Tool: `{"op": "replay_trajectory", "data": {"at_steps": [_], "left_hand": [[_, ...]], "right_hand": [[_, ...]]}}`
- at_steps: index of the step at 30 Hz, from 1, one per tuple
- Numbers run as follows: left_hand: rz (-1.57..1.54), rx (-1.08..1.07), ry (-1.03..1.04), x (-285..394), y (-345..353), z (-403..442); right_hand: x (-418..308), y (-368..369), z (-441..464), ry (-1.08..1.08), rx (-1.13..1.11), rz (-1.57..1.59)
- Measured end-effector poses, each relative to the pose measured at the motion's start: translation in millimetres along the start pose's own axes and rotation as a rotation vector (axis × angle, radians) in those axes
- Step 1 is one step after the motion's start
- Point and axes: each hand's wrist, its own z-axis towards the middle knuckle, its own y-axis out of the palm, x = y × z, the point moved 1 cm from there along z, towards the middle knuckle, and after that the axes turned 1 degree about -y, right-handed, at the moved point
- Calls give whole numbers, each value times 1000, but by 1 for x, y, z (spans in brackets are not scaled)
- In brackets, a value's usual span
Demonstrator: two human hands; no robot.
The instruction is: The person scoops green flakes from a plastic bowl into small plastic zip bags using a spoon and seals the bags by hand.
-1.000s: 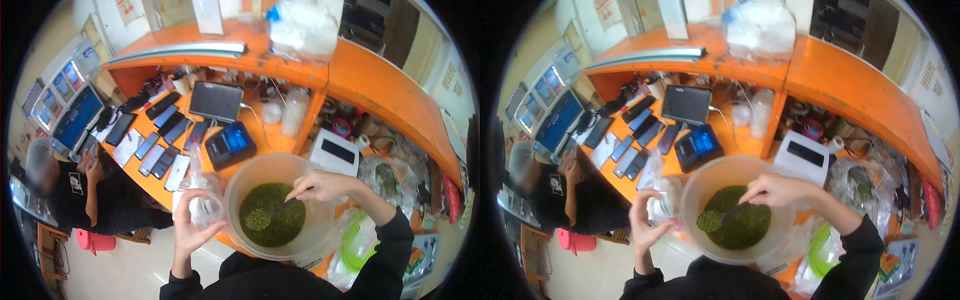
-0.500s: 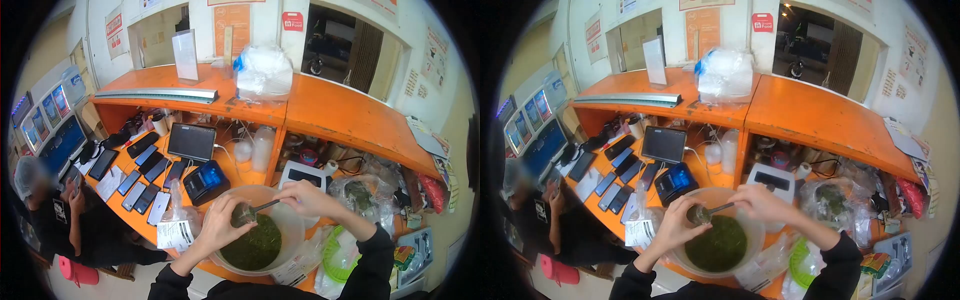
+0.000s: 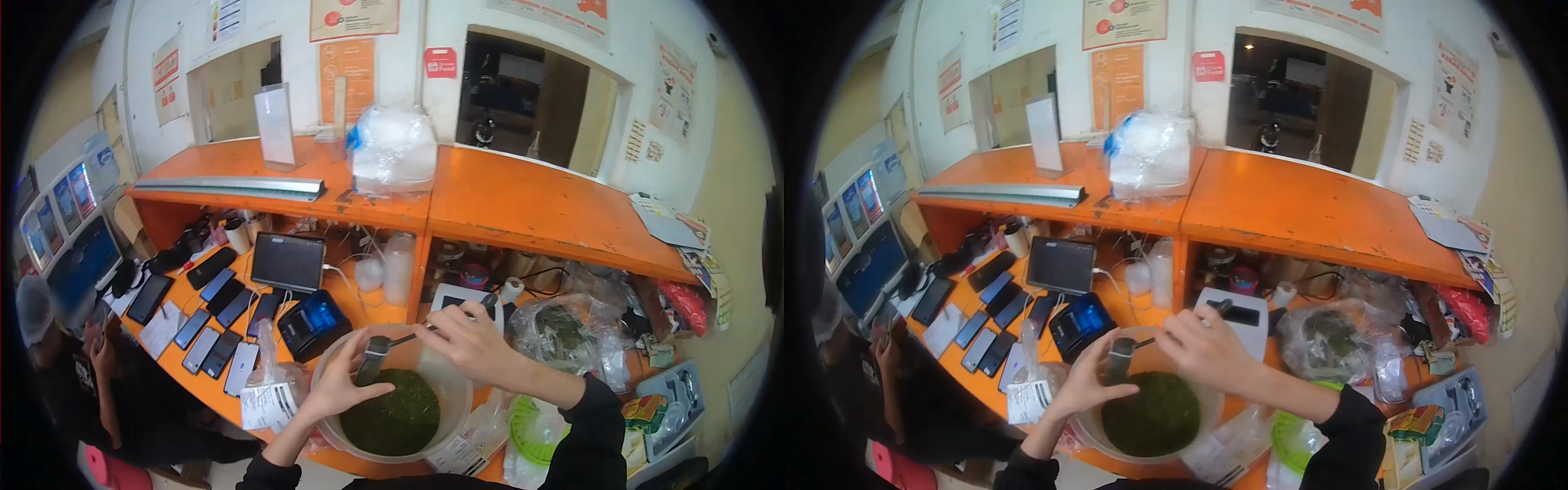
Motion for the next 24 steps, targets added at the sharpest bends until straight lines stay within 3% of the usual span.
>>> {"op": "replay_trajectory", "data": {"at_steps": [1, 4, 5, 9, 12, 13, 16, 19, 22, 24], "left_hand": [[240, 76, 30, 8, 1, -5], [177, -105, -134, -22, -2, -5], [201, -88, -88, -27, -3, -6], [44, -240, -195, -21, -18, -9], [-164, -300, -236, -23, -23, -11], [-213, -321, -245, -23, -22, -9], [-357, -362, -275, -26, -14, -7], [-380, -352, -274, -23, -6, -7], [-299, -304, -186, -25, -5, -9], [-217, -208, -140, -24, -6, -9]], "right_hand": [[0, 1, 0, 8, -13, 4], [3, -1, -1, 23, -125, 81], [6, -3, -1, 30, -127, 120], [23, -35, 5, 129, -174, 86], [22, -22, -5, 84, -282, 74], [16, -17, -2, 30, -450, 198], [-8, 36, -6, 78, -111, 482], [-11, 49, 4, 582, -254, 1231], [-17, 71, -2, 603, -200, 1454], [-20, 70, -1, 552, -127, 1371]]}}
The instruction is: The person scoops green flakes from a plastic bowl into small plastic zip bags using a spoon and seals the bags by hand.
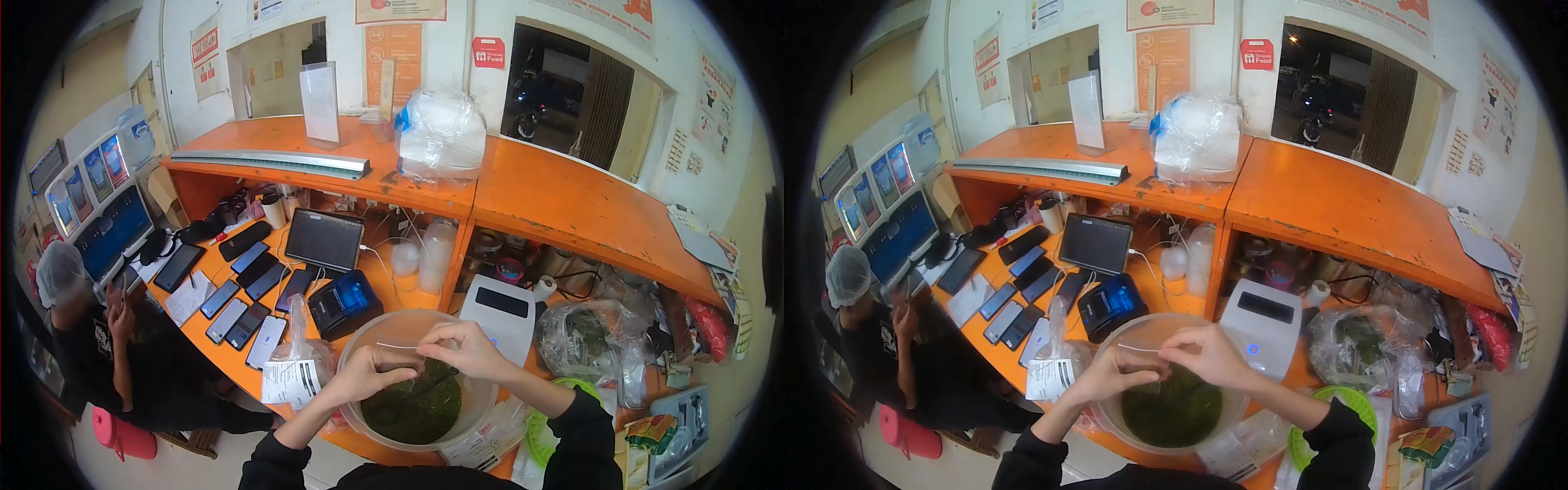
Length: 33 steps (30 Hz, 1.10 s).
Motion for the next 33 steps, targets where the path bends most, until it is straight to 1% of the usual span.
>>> {"op": "replay_trajectory", "data": {"at_steps": [2, 5, 8, 11, 14, 17, 20, 22, 23, 25, 26, 28, 29, 32, 33], "left_hand": [[87, 159, 19, 9, 3, -5], [-232, 287, -31, 20, 2, -7], [-162, 332, -32, 16, 6, -9], [-85, 317, -36, 17, 10, -11], [-81, 339, 42, 22, 16, -11], [91, 366, 133, 25, 18, -13], [74, 404, 168, 31, 23, -14], [121, 393, 150, 21, 20, -16], [138, 371, 145, 16, 18, -16], [72, 345, 65, 17, 20, -21], [39, 324, 21, 17, 22, -22], [53, 216, -24, 12, 25, -19], [62, 171, -45, 11, 26, -18], [279, 160, 153, 17, 29, -13], [271, 118, 99, 19, 24, -15]], "right_hand": [[-5, 1, -2, -49, 27, -42], [-9, 2, -7, -72, 38, -54], [-15, 3, -9, -89, 44, -71], [-22, 7, -11, -111, 56, -69], [-23, 10, -12, -128, 79, -44], [-24, 11, -13, -169, 104, -62], [-24, 13, -14, -183, 122, -78], [-24, 12, -16, -166, 131, -132], [-24, 11, -18, -228, 131, -181], [-23, 12, -23, -323, 146, -294], [-22, 13, -28, -324, 167, -332], [-18, 12, -40, -323, 198, -406], [-18, 6, -48, -304, 167, -501], [-15, -35, -82, -200, 424, -552], [-16, -57, -96, -96, 597, -563]]}}
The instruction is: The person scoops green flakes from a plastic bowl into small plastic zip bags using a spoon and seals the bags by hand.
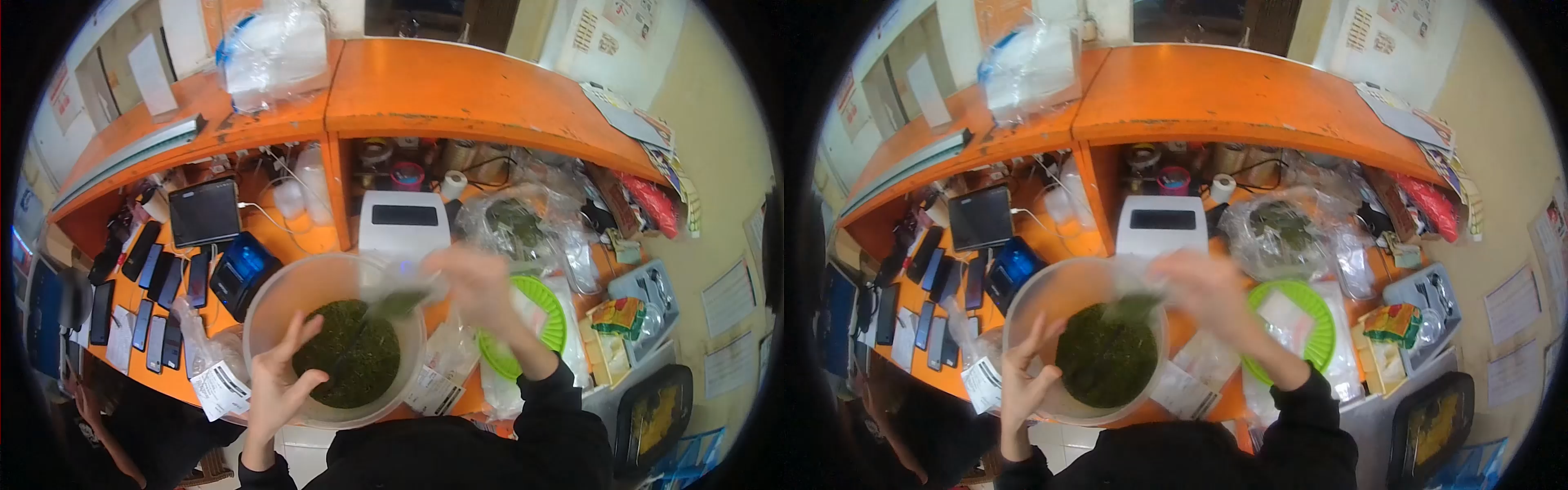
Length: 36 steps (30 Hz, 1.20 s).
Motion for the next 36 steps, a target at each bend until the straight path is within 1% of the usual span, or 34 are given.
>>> {"op": "replay_trajectory", "data": {"at_steps": [1, 2, 3, 5, 8, 10, 11, 12, 13, 14, 15, 17, 20, 23, 24, 27, 30, 32, 34, 35, 36], "left_hand": [[20, 7, -28, -1, -4, -2], [40, 13, -55, -4, -8, -3], [61, 16, -81, -5, -11, -4], [62, 10, -123, -5, -14, -7], [104, 4, -110, -3, -15, -7], [131, -21, -91, -6, -15, -5], [147, -28, -82, -8, -16, -5], [223, -70, -69, -8, -17, -5], [199, -48, -93, -6, -14, -5], [175, -26, -115, -2, -9, -3], [151, -1, -135, 0, -5, -1], [146, 20, -95, -2, -1, 1], [182, -8, -74, 3, 2, 3], [253, -73, -49, 4, 0, 5], [280, -95, -40, 4, -1, 4], [270, -120, 3, -3, -3, 0], [206, -76, 0, 8, -3, -3], [68, -75, -22, 11, 0, -4], [-47, -59, -38, 17, 8, -5], [-161, -105, -17, 14, 12, -5], [-197, -124, -14, 20, 14, -3]], "right_hand": [[21, -22, -5, 25, 182, -194], [38, -45, -11, 250, 341, -211], [63, -74, -21, 438, 381, -295], [102, -119, -42, 525, 486, -306], [143, -153, -104, 594, 521, -530], [157, -166, -161, 669, 139, -883], [143, -159, -171, 996, -93, -794], [145, -150, -196, 1058, -199, -792], [163, -139, -240, 1118, -282, -765], [143, -117, -246, 1201, -130, -353], [135, -101, -260, 1163, -64, -364], [134, -85, -272, 1259, 149, -563], [136, -96, -284, 1198, 314, -578], [131, -113, -266, 1075, 217, -633], [129, -116, -258, 1008, 141, -680], [130, -115, -236, 957, 51, -862], [116, -106, -190, 654, 49, -944], [61, -76, -115, 548, 222, -553], [12, -41, -60, 561, 131, -156], [-9, -19, -42, 424, 53, -48], [-28, 4, -27, 280, -25, 63]]}}
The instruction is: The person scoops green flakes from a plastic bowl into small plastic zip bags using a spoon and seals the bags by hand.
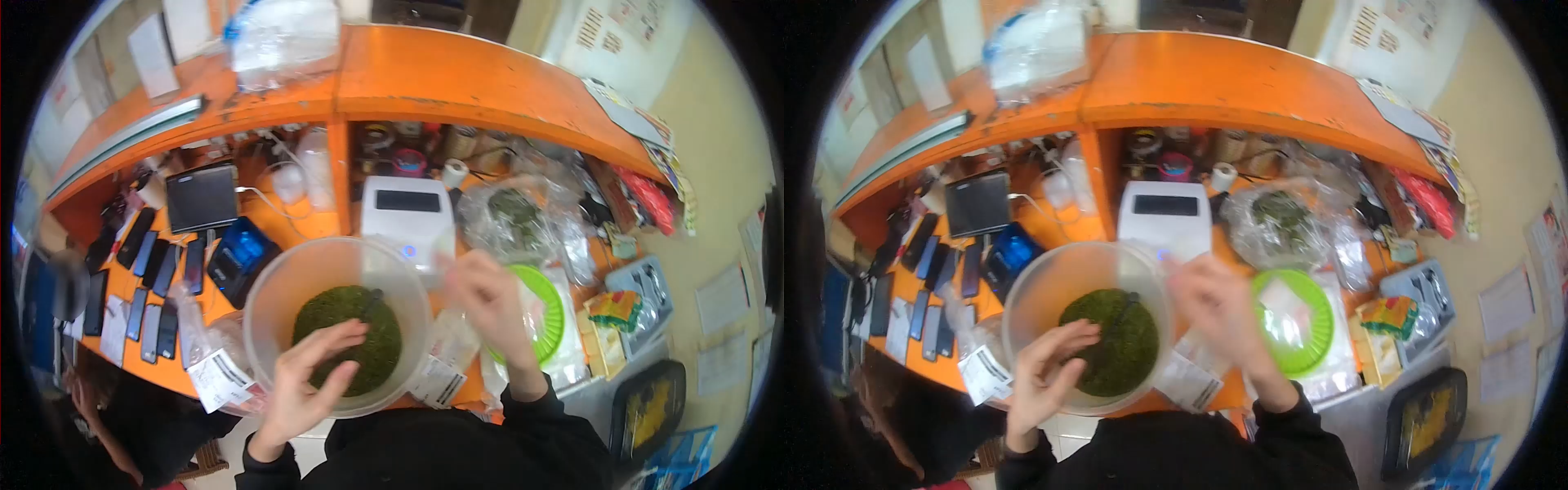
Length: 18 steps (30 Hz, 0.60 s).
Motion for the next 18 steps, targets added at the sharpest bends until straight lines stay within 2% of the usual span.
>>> {"op": "replay_trajectory", "data": {"at_steps": [1, 2, 3, 5, 7, 8, 11, 12, 15, 18], "left_hand": [[-32, -14, 6, 5, 4, 2], [-120, 68, 4, 3, 11, 0], [-208, 154, 9, 0, 15, -2], [-134, 264, 2, 4, 7, -4], [-118, 334, 10, -7, -4, -9], [-55, 457, -8, -15, -7, -11], [-88, 502, -9, -21, -14, -15], [-121, 552, -97, -23, -14, -16], [-123, 551, 76, -19, -19, -10], [-131, 537, 107, -17, -15, -5]], "right_hand": [[-22, 21, 8, -2, -117, 72], [-39, 42, 12, -10, -239, 142], [-40, 64, 15, -119, -310, 220], [-50, 83, 20, -184, -315, 288], [-53, 91, 24, -137, -356, 441], [-53, 94, 24, -100, -378, 511], [-54, 99, 22, -127, -402, 493], [-56, 100, 23, -166, -399, 449], [-62, 96, 25, -251, -372, 339], [-63, 94, 29, -256, -382, 335]]}}
